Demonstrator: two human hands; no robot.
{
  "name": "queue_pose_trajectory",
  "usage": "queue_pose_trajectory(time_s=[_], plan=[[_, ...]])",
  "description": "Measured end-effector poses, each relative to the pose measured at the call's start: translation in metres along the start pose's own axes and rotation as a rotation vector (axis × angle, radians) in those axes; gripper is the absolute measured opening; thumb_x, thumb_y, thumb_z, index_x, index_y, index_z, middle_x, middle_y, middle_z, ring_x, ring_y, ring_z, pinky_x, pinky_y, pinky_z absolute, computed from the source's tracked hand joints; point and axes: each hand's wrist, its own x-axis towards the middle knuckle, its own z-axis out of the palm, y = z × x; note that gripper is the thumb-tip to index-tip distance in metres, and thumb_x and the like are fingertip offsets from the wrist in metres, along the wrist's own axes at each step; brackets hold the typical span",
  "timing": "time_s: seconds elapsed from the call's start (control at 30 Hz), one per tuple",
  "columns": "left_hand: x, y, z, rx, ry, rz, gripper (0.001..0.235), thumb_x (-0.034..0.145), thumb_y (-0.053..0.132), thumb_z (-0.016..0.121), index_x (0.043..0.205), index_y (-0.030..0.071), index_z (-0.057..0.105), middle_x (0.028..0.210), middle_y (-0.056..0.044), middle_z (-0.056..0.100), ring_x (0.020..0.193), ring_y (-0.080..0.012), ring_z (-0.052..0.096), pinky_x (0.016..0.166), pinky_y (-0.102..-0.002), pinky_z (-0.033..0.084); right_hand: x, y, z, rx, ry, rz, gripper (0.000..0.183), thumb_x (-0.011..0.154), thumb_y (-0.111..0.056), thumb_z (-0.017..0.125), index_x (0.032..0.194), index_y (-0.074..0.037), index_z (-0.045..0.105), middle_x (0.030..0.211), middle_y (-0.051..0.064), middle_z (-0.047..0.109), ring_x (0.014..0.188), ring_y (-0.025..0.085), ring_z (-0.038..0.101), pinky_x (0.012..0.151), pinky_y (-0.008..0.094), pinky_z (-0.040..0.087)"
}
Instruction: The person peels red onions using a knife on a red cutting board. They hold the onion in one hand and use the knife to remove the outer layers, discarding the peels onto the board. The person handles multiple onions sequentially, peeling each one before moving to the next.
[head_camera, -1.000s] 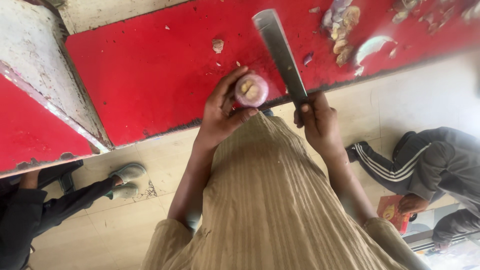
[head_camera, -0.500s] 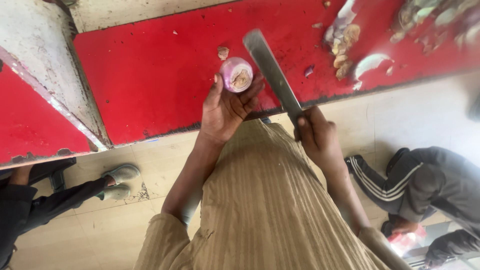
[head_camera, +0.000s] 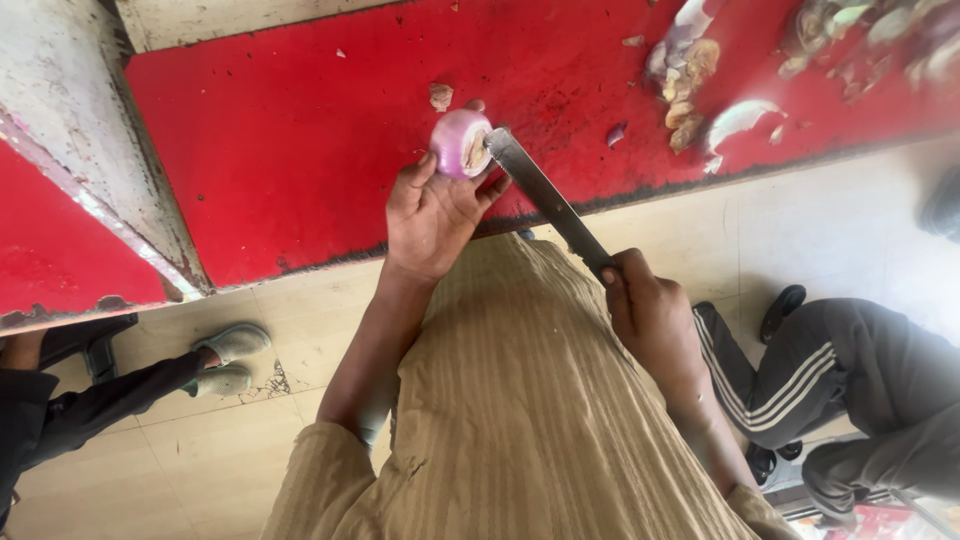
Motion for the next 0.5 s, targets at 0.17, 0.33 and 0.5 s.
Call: queue_pose_trajectory(time_s=[0.17,0.33,0.5], plan=[[0.002,-0.007,-0.002,0.133,0.025,0.088,0.066,0.104,0.048,0.062,0.153,0.01,0.041,0.153,-0.017,0.054,0.146,-0.0267,0.049,0.125,-0.048,0.036,-0.013,-0.017,-0.005,-0.137,-0.032,0.071,0.012,0.103,-0.018,0.058,0.1,-0.006,0.056,0.062,0.018,0.063,0.054,0.039,0.064,0.049,0.049,0.048],[0.008,-0.014,-0.004,0.132,0.102,0.117,0.066,0.106,0.044,0.066,0.152,0.005,0.041,0.148,-0.022,0.058,0.144,-0.0326,0.053,0.127,-0.049,0.038,-0.017,-0.018,-0.008,-0.121,0.004,0.03,0.011,0.103,-0.016,0.058,0.102,-0.005,0.056,0.066,0.018,0.064,0.058,0.039,0.064,0.051,0.049,0.048],[0.004,-0.011,-0.001,0.157,0.071,0.13,0.066,0.106,0.046,0.064,0.153,0.004,0.041,0.147,-0.02,0.058,0.143,-0.0323,0.054,0.127,-0.048,0.038,-0.018,-0.012,-0.006,-0.116,-0.011,0.032,0.012,0.104,-0.016,0.058,0.099,-0.006,0.055,0.063,0.018,0.062,0.056,0.039,0.063,0.051,0.049,0.047]])
